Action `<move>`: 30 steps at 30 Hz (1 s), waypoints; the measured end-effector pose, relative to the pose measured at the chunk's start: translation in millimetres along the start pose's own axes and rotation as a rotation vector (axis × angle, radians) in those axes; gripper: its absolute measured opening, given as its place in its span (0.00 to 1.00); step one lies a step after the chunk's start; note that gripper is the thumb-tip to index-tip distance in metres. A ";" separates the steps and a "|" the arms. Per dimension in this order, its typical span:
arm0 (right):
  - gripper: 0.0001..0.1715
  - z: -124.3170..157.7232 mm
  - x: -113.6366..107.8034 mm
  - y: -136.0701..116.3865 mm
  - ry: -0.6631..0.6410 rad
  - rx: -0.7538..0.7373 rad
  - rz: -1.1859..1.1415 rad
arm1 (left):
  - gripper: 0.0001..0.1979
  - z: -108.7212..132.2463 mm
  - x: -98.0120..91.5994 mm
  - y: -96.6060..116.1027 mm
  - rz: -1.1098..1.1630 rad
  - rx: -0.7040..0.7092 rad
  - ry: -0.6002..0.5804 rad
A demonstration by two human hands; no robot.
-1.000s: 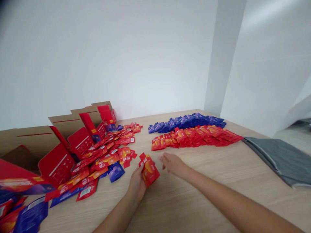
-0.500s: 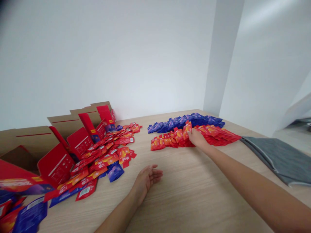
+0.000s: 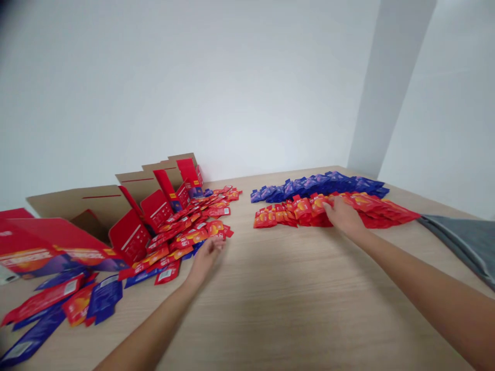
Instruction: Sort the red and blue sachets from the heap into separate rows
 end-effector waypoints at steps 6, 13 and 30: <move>0.15 69.2 45.8 -76.4 -0.257 -0.152 -0.334 | 0.17 -40.6 -54.9 24.0 -0.788 0.160 0.106; 0.15 156.8 96.5 -159.7 -0.445 -0.329 -0.501 | 0.24 -54.2 4.8 1.0 -0.836 0.075 -0.010; 0.26 157.1 92.1 -142.5 -0.335 -0.314 -0.806 | 0.11 37.7 64.1 31.4 0.356 -0.206 -0.544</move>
Point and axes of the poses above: each hand's wrist, its own z-axis away from the middle knuckle, its own x-axis out of the palm, y = z × x, the point moved 8 cm from there along -z, towards the middle knuckle, and after that the axes turned 2 degrees about -y, right-handed, at the moved point
